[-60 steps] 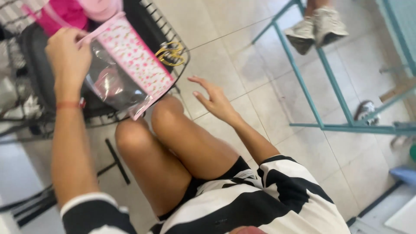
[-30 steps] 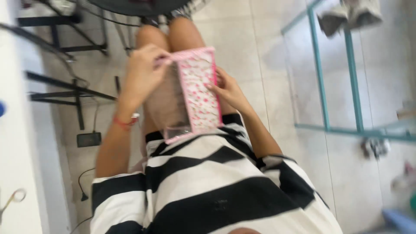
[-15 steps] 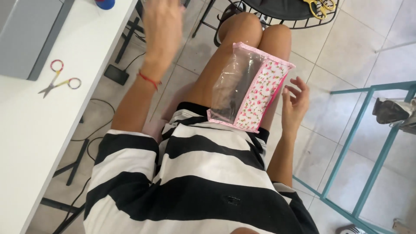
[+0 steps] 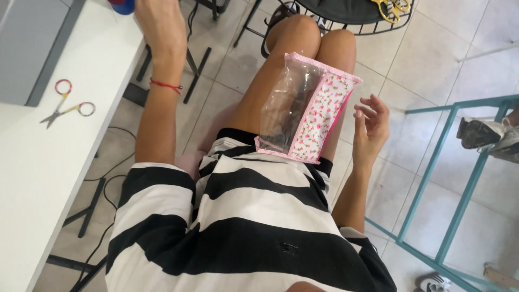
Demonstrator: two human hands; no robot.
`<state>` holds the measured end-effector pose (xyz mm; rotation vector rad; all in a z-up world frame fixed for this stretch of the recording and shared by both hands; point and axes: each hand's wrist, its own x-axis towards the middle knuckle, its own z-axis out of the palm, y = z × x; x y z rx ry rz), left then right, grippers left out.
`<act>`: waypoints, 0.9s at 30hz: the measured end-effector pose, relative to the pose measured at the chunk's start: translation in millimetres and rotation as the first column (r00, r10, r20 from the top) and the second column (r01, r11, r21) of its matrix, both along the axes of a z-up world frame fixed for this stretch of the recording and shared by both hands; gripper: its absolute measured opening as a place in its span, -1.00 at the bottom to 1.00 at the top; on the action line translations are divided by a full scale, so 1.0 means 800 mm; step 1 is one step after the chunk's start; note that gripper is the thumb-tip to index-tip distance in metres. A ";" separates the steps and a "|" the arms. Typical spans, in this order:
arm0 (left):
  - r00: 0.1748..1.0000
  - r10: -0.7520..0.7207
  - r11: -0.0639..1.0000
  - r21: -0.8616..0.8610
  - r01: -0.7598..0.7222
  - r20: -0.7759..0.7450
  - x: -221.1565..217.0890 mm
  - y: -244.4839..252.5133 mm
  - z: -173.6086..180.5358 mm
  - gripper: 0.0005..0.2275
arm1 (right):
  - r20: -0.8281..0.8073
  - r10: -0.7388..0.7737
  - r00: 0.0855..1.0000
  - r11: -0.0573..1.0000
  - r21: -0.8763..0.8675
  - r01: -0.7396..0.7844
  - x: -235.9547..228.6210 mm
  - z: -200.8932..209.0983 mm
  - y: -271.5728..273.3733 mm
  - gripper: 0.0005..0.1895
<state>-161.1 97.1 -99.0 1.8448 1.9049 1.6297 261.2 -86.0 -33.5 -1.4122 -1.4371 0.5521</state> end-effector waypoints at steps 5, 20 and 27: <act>0.936 0.167 0.981 0.146 -0.127 -0.311 -0.002 -0.006 0.030 -0.91 | -0.001 0.013 1.000 1.000 -0.026 -0.013 -0.003 0.007 -0.004 -0.60; 0.398 -0.833 0.488 0.171 0.856 0.385 0.157 -0.129 0.223 -0.89 | 0.033 0.380 0.924 0.923 0.058 -0.381 -0.113 0.071 0.019 -0.25; -0.030 -0.773 0.226 0.319 0.920 0.634 0.204 -0.154 0.135 -0.92 | -0.205 0.651 0.731 0.725 -0.117 -0.679 -0.107 0.072 -0.026 -0.80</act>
